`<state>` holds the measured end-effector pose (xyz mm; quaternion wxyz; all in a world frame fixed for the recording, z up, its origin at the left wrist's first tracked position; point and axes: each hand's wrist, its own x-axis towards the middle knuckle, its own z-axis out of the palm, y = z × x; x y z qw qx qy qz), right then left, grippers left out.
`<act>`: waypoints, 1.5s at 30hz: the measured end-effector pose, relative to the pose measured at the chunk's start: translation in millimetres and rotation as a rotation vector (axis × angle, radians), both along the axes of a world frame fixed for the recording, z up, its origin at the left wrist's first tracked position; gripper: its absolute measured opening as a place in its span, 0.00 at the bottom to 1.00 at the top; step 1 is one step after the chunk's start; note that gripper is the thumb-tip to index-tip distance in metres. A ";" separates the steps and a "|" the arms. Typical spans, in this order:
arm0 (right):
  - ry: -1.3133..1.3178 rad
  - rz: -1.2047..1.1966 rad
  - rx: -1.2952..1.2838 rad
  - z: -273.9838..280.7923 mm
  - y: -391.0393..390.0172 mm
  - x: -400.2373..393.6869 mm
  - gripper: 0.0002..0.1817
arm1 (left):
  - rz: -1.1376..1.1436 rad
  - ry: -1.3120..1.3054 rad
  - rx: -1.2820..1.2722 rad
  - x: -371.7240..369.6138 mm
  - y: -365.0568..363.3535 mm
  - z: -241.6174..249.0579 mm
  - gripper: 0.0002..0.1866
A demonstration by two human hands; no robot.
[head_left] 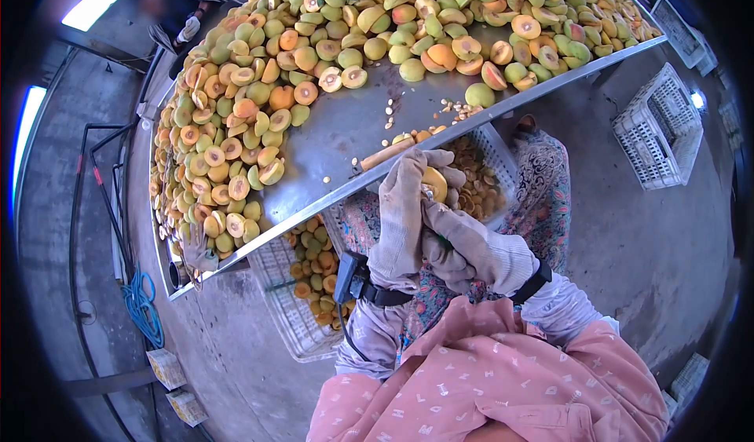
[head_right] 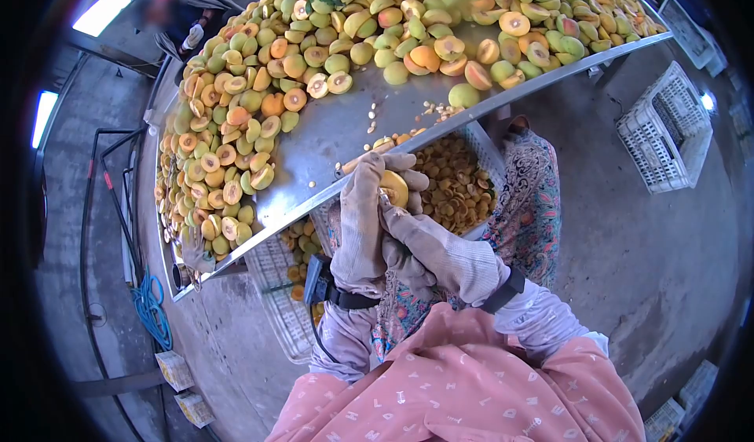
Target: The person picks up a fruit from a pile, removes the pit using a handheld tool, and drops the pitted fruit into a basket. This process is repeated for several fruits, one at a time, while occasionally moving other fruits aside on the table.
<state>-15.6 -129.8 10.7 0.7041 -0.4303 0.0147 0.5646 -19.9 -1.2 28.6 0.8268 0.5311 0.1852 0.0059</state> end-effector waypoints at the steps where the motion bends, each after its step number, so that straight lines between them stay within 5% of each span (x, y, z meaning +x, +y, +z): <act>1: 0.000 -0.008 -0.001 0.9 -1.9 5.1 0.33 | -0.008 0.000 -0.001 0.9 -2.0 0.9 0.25; 3: 0.358 0.206 0.167 5.0 -9.2 14.5 0.34 | 0.055 -0.059 0.196 -1.0 -11.1 13.4 0.25; 7: 0.531 0.225 0.473 -6.4 -9.4 11.2 0.35 | -0.084 -0.008 0.127 2.8 -6.5 19.3 0.24; 9: 0.549 0.196 0.467 -7.6 -10.3 12.0 0.35 | -0.151 -0.110 0.086 5.8 -2.0 5.5 0.23; 12: 0.533 0.157 0.448 -19.2 -13.2 16.6 0.35 | -0.062 0.059 -0.405 11.1 -9.7 -3.5 0.24; 17: 0.296 0.081 0.362 -11.6 -23.1 24.4 0.33 | 0.078 0.169 -0.418 21.7 -3.9 -29.4 0.22; 19: 0.341 0.122 0.401 -39.5 -32.3 33.1 0.34 | 0.271 0.047 0.099 24.9 13.9 -47.3 0.24; 21: -0.590 0.201 -0.337 -70.5 -23.4 35.8 0.30 | 0.301 -0.009 0.275 1.2 36.5 -43.0 0.22; 23: -1.514 0.123 -0.812 -139.8 -22.9 16.5 0.25 | 0.266 0.131 0.408 -36.6 77.2 -52.1 0.20; 24: -1.420 0.199 -0.773 -143.6 -21.8 20.8 0.23 | 0.356 0.085 0.351 -56.0 100.1 -77.4 0.15; 25: -1.323 0.282 -0.741 -140.8 -15.4 29.1 0.22 | 0.250 0.355 0.977 -91.2 134.9 -85.1 0.12; 26: -1.294 0.325 -0.803 -132.9 -4.5 33.7 0.22 | 0.373 0.315 1.200 -113.2 155.8 -95.2 0.11; 27: -1.252 0.369 -0.876 -121.9 1.2 35.5 0.22 | 0.458 0.514 0.919 -114.7 165.1 -68.1 0.13; 32: -1.233 0.433 -0.826 -79.2 26.8 58.0 0.19 | 0.651 0.570 0.928 -59.4 262.3 -68.6 0.23; 33: -1.223 0.381 -0.792 -73.8 27.7 57.3 0.19 | 0.641 0.723 0.733 -37.2 276.4 -70.5 0.23; 35: -1.221 0.286 -0.771 -74.8 30.1 55.9 0.18 | 0.278 0.788 0.973 -13.2 317.3 -98.3 0.22; 37: -1.243 0.287 -0.727 -82.7 23.6 51.6 0.19 | -0.211 0.795 1.862 16.9 341.3 -135.1 0.25; 38: -1.342 0.343 -0.707 -110.5 17.5 49.7 0.20 | 0.076 0.912 1.543 32.3 334.7 -124.2 0.27; 39: -1.081 0.346 -0.844 -69.6 29.2 48.2 0.22 | 0.330 0.995 1.191 40.4 328.6 -117.8 0.30; 43: -0.933 0.337 -0.761 -59.9 37.4 40.0 0.26 | 0.432 0.676 1.079 29.9 315.0 -134.9 0.33; 44: -0.917 0.321 -0.697 -58.1 39.9 38.3 0.28 | 0.372 0.343 1.146 22.2 316.1 -154.2 0.28; 45: -0.920 0.319 -0.698 -50.7 45.7 37.8 0.28 | 0.312 0.421 0.934 26.2 305.5 -158.4 0.23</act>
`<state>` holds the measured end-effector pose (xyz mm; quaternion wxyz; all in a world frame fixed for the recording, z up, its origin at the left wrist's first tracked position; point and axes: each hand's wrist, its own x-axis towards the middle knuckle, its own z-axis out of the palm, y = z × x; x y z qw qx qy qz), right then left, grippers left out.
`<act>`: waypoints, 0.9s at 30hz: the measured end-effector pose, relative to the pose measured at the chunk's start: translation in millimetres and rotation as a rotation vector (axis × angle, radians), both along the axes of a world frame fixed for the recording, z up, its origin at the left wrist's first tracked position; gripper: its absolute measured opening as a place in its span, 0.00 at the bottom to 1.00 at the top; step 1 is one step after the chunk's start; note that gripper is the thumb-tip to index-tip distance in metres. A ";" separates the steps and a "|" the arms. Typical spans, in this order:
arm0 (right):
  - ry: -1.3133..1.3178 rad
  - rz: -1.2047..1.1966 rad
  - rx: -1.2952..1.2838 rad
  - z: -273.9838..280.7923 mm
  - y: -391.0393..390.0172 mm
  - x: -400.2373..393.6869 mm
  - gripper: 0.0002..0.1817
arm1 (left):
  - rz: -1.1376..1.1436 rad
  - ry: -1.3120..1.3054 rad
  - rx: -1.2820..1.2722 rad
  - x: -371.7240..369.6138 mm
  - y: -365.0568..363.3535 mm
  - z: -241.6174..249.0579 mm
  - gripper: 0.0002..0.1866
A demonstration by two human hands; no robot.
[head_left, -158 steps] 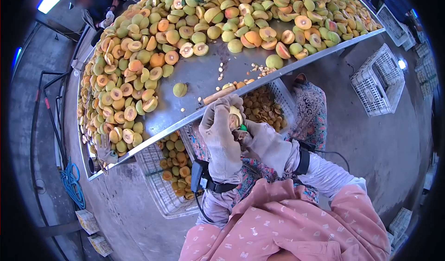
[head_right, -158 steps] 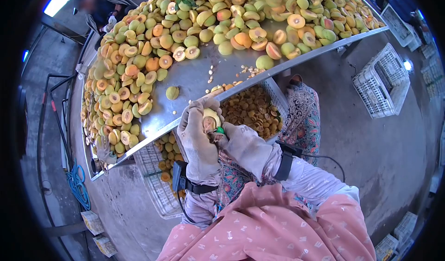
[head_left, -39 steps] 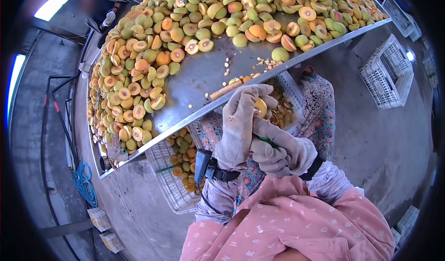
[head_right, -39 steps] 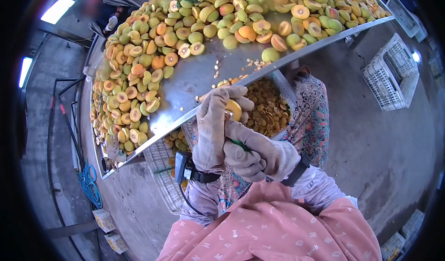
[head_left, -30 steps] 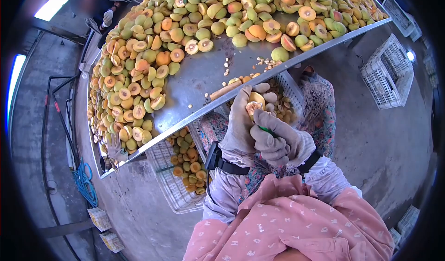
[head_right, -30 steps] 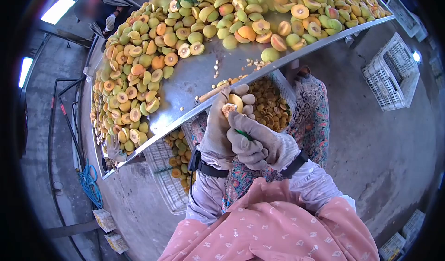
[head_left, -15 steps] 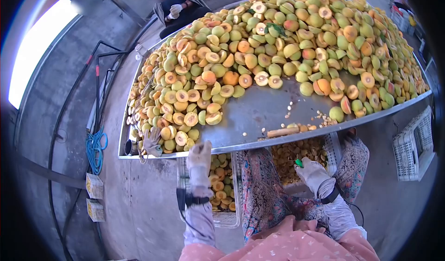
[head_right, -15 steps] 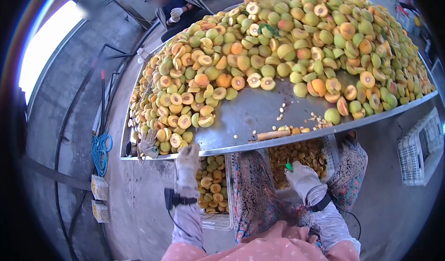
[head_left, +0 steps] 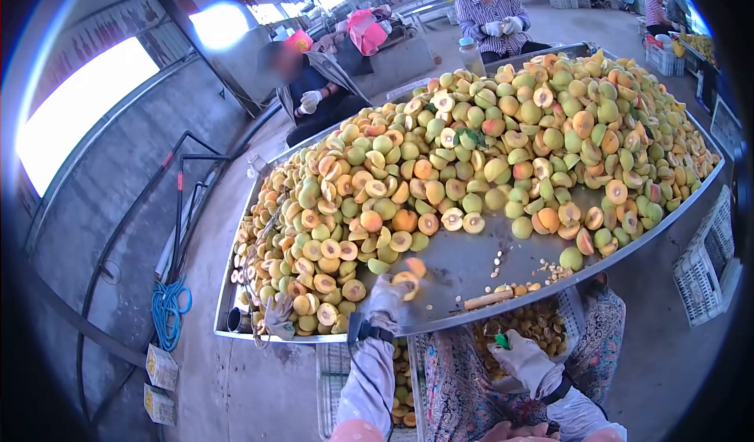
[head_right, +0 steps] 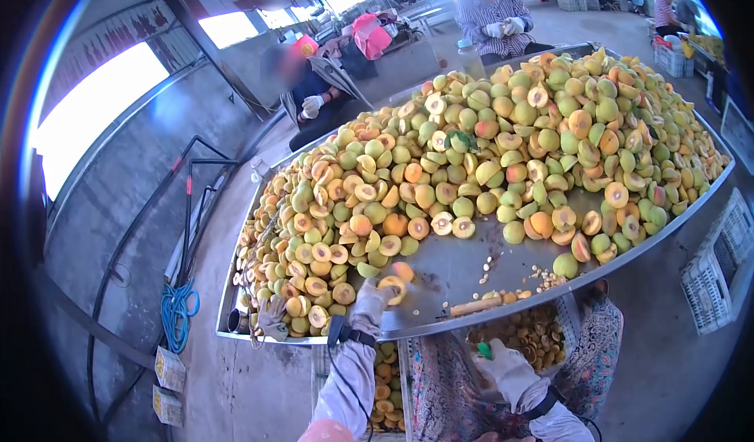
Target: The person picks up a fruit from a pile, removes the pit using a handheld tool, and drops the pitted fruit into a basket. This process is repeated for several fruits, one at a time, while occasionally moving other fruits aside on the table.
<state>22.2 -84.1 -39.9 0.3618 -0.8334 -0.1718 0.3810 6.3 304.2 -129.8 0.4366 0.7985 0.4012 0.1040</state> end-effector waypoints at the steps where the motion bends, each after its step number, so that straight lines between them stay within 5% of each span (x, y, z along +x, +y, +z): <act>1: 0.001 -0.020 -0.043 12.0 8.9 1.3 0.29 | 0.014 -0.169 -0.333 -3.8 -50.3 53.1 0.25; 2: 0.003 -0.037 -0.088 18.6 12.0 0.4 0.30 | 0.020 -0.256 -0.486 -2.9 -84.6 81.1 0.20; 3: 0.129 -0.188 0.176 -28.4 11.3 -4.8 0.29 | -0.082 -0.281 -0.516 -5.5 -103.9 90.4 0.22; 5: 0.098 -0.336 0.316 -27.4 17.9 -3.6 0.28 | -0.261 -0.425 -0.674 -13.0 -154.8 112.2 0.23; 8: 0.102 -0.583 0.614 -13.5 20.2 0.9 0.21 | -0.486 -0.396 -0.661 -23.0 -211.7 122.0 0.25; 10: 0.503 -0.724 0.812 2.0 9.3 1.9 0.15 | -0.429 -0.442 -0.569 -29.3 -249.2 132.5 0.26; 14: 0.772 -0.688 0.830 2.9 -5.5 -10.8 0.15 | -0.242 -0.423 -0.376 -33.1 -278.2 99.9 0.29; 15: 0.369 -0.435 0.830 -17.0 -2.8 -16.1 0.16 | -0.229 -0.501 -0.399 -34.7 -280.6 97.2 0.32; 16: 0.370 -0.438 0.832 -20.2 -5.3 -17.6 0.16 | -0.232 -0.498 -0.398 -35.3 -281.5 95.4 0.32; 18: 0.886 -0.680 0.824 12.0 -6.8 -22.8 0.14 | -0.117 -0.574 -0.691 -38.1 -281.5 98.1 0.31; 22: 0.645 -0.614 0.823 24.9 -12.1 -22.9 0.10 | 0.035 -0.469 -0.741 -37.0 -263.8 110.3 0.19; 24: 0.527 -0.566 0.714 29.0 -17.8 -18.6 0.09 | -0.095 -0.693 -0.779 -34.6 -249.6 89.7 0.20; 26: 0.504 -0.473 0.892 28.4 -26.4 -21.5 0.10 | -0.286 -0.770 -0.833 -36.1 -245.2 99.7 0.25; 27: 0.474 -0.425 0.841 25.7 -30.6 -21.6 0.11 | -0.219 -0.780 -0.777 -32.7 -251.9 111.3 0.28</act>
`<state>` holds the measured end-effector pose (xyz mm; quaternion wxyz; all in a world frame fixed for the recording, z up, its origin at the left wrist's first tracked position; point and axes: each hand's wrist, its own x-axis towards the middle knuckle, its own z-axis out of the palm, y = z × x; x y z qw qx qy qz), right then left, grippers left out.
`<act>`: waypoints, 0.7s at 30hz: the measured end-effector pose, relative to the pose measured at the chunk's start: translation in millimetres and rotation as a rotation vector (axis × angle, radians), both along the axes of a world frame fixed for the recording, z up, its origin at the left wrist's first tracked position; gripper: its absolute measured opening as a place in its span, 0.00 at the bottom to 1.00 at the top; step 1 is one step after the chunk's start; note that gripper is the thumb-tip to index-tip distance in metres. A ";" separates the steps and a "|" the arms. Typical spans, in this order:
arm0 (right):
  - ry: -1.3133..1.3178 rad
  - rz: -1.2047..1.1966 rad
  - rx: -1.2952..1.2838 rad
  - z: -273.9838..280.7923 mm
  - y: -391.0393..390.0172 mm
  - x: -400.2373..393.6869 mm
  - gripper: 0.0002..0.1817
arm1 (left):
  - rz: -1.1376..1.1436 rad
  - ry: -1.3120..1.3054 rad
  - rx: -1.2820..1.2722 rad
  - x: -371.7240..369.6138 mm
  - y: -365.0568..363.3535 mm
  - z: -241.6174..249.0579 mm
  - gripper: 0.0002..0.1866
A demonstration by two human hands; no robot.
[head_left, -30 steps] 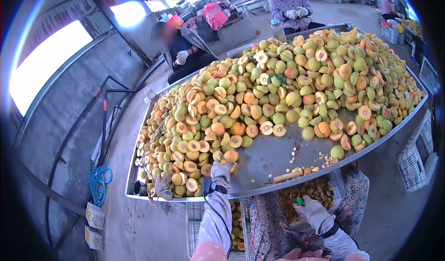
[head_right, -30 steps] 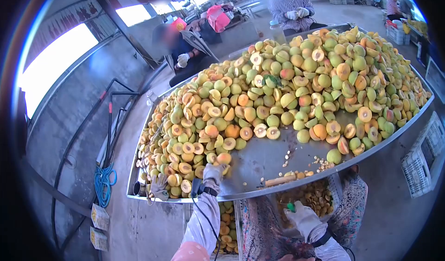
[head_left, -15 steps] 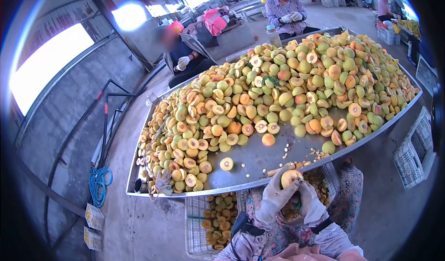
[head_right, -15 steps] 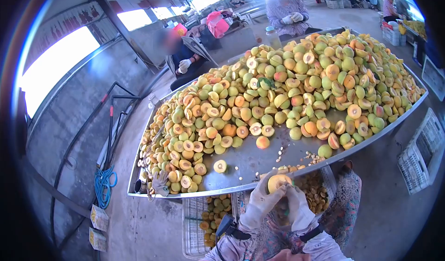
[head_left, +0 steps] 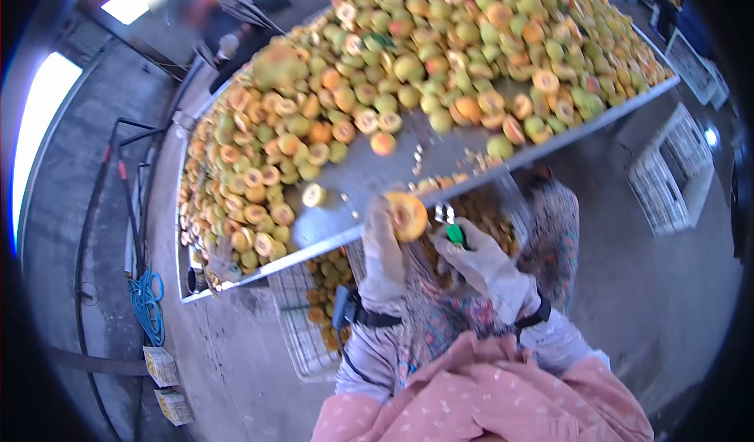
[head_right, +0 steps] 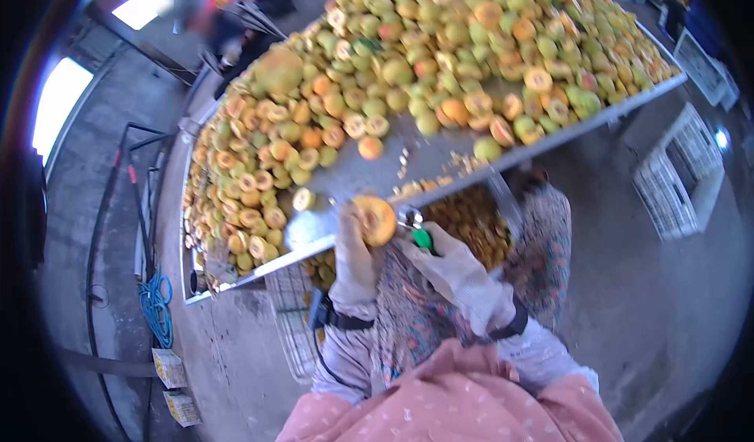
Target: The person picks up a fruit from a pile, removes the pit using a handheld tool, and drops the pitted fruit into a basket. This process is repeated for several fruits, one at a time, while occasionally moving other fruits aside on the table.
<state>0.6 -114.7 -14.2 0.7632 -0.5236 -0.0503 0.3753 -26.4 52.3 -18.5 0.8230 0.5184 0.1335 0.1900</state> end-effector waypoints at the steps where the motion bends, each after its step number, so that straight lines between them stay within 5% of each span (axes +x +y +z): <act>1: -0.048 0.048 -0.042 -2.2 -3.4 -0.3 0.11 | 0.077 0.007 0.035 1.4 -6.5 7.5 0.31; 2: -0.195 0.092 -0.248 8.3 -5.3 -0.5 0.11 | 0.070 0.017 0.023 2.5 -6.4 5.5 0.31; 12: -1.016 0.176 -0.527 4.7 -4.0 -5.9 0.10 | 0.073 0.135 0.188 -0.2 -21.8 20.8 0.35; 19: -0.966 0.040 -0.607 13.5 10.4 -16.5 0.14 | 0.152 0.181 0.248 -3.4 -28.2 33.5 0.34; 21: -0.739 0.079 -0.641 31.8 12.1 -18.3 0.17 | 0.174 0.134 0.119 -1.7 -33.2 34.8 0.33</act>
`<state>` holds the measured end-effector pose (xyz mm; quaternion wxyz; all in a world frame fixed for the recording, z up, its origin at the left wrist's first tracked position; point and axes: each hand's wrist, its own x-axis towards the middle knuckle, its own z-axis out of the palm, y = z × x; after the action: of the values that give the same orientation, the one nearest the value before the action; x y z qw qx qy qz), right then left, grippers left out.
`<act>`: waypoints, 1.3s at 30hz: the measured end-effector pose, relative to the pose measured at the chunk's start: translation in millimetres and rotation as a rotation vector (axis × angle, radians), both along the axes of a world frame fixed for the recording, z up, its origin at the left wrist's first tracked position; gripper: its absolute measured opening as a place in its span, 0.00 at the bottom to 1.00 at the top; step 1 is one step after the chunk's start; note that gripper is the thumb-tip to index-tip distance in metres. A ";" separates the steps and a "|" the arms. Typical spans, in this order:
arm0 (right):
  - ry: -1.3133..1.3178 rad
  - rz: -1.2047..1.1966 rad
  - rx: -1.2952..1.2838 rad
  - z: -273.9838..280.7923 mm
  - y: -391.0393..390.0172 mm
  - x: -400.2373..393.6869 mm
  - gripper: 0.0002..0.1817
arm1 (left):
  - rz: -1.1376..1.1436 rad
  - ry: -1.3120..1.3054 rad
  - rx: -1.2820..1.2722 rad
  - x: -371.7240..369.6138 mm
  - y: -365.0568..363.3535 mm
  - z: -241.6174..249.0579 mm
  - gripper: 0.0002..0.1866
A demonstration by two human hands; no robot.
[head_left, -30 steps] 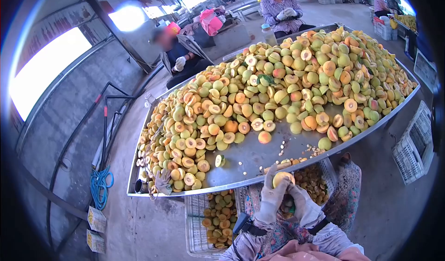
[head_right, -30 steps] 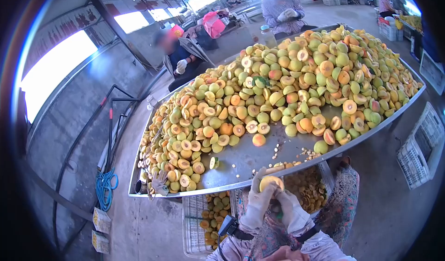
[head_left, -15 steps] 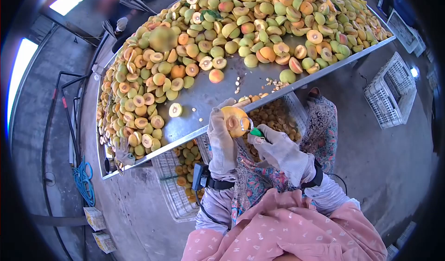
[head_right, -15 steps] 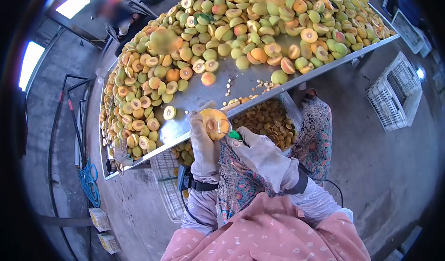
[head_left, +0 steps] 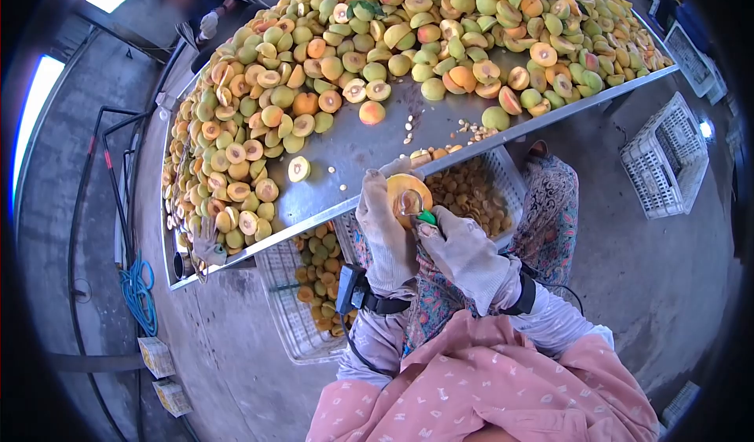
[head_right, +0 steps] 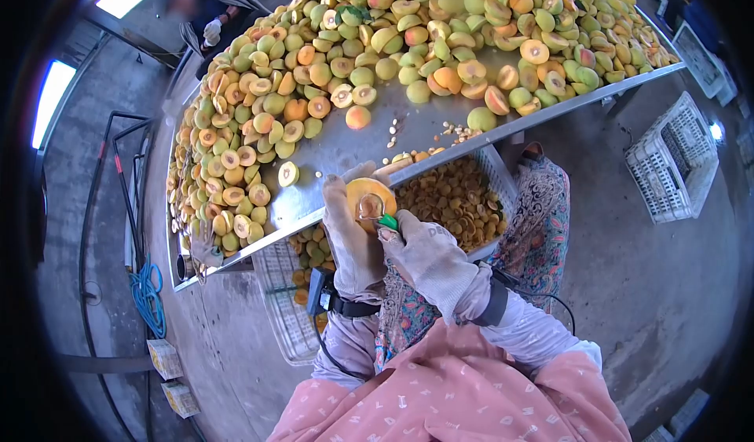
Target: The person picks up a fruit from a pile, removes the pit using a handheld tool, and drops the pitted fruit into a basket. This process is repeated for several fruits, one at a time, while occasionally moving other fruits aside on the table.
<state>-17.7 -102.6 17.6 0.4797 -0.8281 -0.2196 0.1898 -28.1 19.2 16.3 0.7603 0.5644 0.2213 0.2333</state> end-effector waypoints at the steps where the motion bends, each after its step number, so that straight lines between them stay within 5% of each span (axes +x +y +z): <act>1: 0.002 0.000 0.000 -0.4 0.9 0.3 0.17 | 0.026 -0.064 -0.121 0.8 -1.5 0.5 0.33; 5: 0.092 0.055 -0.018 -8.4 2.9 -0.1 0.18 | -0.009 -0.060 -0.225 -2.9 -3.3 3.0 0.32; 13: 0.372 0.098 0.052 -8.9 -2.6 3.6 0.19 | -0.013 0.080 -0.022 1.0 0.6 4.5 0.20; 16: 1.013 0.072 0.273 -15.6 -0.3 4.8 0.21 | -0.069 0.190 0.022 6.8 5.3 3.2 0.17; 22: 1.311 0.221 0.377 13.0 -17.3 12.4 0.25 | -0.238 0.312 -0.059 13.2 10.2 15.3 0.16; 24: 1.381 0.232 0.353 13.5 -15.8 13.2 0.25 | -0.205 0.307 0.296 11.4 9.8 3.9 0.16; 30: 1.563 0.206 0.494 -4.3 -13.9 14.8 0.26 | -0.169 0.219 0.248 14.9 3.9 1.0 0.14; 32: 1.867 0.454 0.740 -20.1 -15.2 16.9 0.27 | -0.228 0.124 0.258 13.3 5.9 -1.5 0.18; 34: 1.875 0.428 0.758 -20.4 -15.7 13.5 0.28 | -0.540 0.184 -0.169 13.4 12.3 13.5 0.24; 39: 1.939 0.340 0.870 -32.3 -16.4 14.7 0.27 | -0.409 0.303 -0.411 16.9 3.1 -13.2 0.32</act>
<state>-3.0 -119.1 -14.7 0.6702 -0.0414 0.0933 0.7351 -11.2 22.3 3.1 0.8479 0.4601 0.2565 -0.0602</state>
